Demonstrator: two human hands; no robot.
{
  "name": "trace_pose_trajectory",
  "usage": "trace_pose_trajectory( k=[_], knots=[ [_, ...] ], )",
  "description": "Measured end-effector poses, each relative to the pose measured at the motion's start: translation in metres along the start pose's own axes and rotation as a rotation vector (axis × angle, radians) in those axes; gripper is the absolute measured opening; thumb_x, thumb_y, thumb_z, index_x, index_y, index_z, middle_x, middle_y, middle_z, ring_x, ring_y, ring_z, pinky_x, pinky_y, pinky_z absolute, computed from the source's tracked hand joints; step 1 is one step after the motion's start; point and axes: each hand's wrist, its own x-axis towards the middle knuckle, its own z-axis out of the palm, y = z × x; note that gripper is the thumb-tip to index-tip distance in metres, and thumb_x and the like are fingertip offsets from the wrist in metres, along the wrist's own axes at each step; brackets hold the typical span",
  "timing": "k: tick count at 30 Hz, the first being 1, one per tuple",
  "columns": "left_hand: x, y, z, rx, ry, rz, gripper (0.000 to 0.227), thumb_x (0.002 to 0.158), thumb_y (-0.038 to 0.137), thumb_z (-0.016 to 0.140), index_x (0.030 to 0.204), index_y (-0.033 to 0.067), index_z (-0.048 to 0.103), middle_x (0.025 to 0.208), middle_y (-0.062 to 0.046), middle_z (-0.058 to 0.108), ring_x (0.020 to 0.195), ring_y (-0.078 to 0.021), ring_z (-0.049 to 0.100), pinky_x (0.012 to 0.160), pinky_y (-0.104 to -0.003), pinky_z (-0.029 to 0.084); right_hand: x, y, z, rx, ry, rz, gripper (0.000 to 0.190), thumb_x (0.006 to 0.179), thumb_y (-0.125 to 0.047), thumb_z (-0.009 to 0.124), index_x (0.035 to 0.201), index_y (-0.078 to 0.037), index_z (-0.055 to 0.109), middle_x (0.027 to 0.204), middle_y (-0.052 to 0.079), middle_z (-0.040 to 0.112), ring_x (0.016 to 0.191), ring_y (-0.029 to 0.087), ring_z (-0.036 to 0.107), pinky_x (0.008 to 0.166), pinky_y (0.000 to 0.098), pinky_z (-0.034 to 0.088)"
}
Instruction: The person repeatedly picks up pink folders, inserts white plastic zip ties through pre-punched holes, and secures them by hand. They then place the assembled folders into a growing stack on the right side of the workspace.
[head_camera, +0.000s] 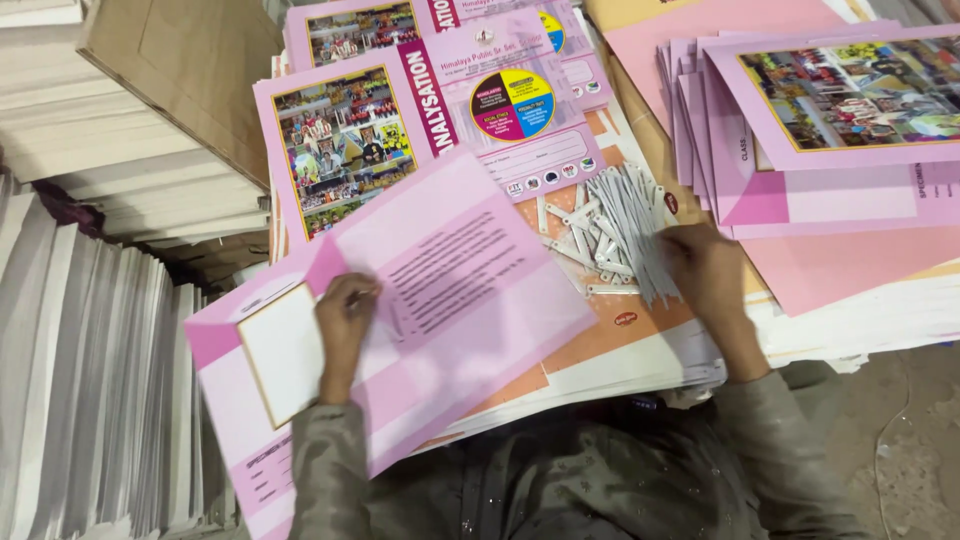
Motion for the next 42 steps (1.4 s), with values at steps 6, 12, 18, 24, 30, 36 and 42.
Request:
trace_pose_trajectory(
  k=[6, 12, 18, 24, 30, 36, 42],
  knots=[
    [-0.015, -0.009, -0.033, 0.022, 0.005, -0.134, 0.008, 0.09, -0.004, 0.076, 0.096, -0.0024, 0.071, 0.106, -0.008, 0.072, 0.087, -0.0137, 0.068, 0.076, -0.026, 0.055, -0.014, -0.031, 0.034, -0.096, -0.336, -0.086, 0.015, 0.08, -0.019, 0.078, 0.092, -0.01, 0.078, 0.089, 0.009, 0.07, 0.083, 0.033, 0.068, 0.072, 0.0439, 0.054],
    [-0.01, -0.025, 0.001, 0.153, 0.016, 0.025, 0.015, 0.081, 0.001, 0.083, 0.089, 0.002, 0.07, 0.097, -0.007, 0.073, 0.078, -0.0138, 0.071, 0.069, -0.026, 0.057, -0.003, -0.023, 0.03, 0.079, -0.383, 0.014, 0.012, 0.08, -0.012, 0.077, 0.09, -0.008, 0.073, 0.088, 0.008, 0.072, 0.077, 0.026, 0.071, 0.069, 0.0382, 0.055],
    [-0.004, -0.004, 0.101, 0.066, -0.036, 0.048, 0.021, 0.081, 0.004, 0.086, 0.088, 0.0052, 0.066, 0.084, -0.008, 0.066, 0.069, -0.0172, 0.068, 0.063, -0.029, 0.055, 0.029, -0.051, 0.031, 0.691, -0.375, 0.293, 0.015, 0.094, -0.014, 0.071, 0.093, -0.003, 0.061, 0.091, 0.003, 0.076, 0.08, 0.008, 0.068, 0.064, 0.0263, 0.051],
    [0.007, 0.008, 0.13, -0.121, -0.068, 0.011, 0.02, 0.079, 0.002, 0.085, 0.085, 0.0023, 0.066, 0.086, -0.008, 0.067, 0.073, -0.0162, 0.073, 0.064, -0.026, 0.059, 0.026, -0.11, 0.089, 0.882, -0.633, 0.302, 0.013, 0.094, -0.011, 0.069, 0.101, -0.001, 0.071, 0.089, 0.001, 0.076, 0.073, 0.005, 0.067, 0.062, 0.0219, 0.054],
    [0.008, 0.007, 0.122, -0.156, -0.11, 0.005, 0.015, 0.079, -0.004, 0.079, 0.089, 0.0016, 0.069, 0.09, -0.009, 0.068, 0.077, -0.019, 0.074, 0.067, -0.028, 0.06, 0.013, -0.132, 0.138, 1.006, -0.763, 0.451, 0.016, 0.093, -0.007, 0.07, 0.106, 0.001, 0.075, 0.082, 0.004, 0.074, 0.058, 0.003, 0.057, 0.048, 0.0202, 0.039],
    [0.011, 0.006, 0.124, -0.138, -0.111, -0.024, 0.014, 0.077, -0.002, 0.079, 0.087, 0.0023, 0.07, 0.089, -0.009, 0.069, 0.075, -0.0208, 0.073, 0.067, -0.03, 0.058, 0.002, -0.133, 0.146, 1.108, -0.675, 0.596, 0.014, 0.09, -0.004, 0.071, 0.103, 0.002, 0.073, 0.082, 0.008, 0.076, 0.054, 0.004, 0.057, 0.045, 0.0208, 0.037],
    [0.011, 0.006, 0.125, -0.115, -0.105, -0.019, 0.015, 0.077, -0.001, 0.081, 0.084, 0.0019, 0.069, 0.088, -0.008, 0.07, 0.076, -0.0211, 0.072, 0.067, -0.03, 0.058, 0.0, -0.136, 0.14, 1.08, -0.652, 0.566, 0.012, 0.091, -0.004, 0.072, 0.101, 0.002, 0.073, 0.084, 0.009, 0.078, 0.054, 0.005, 0.06, 0.044, 0.0211, 0.037]
  ],
)
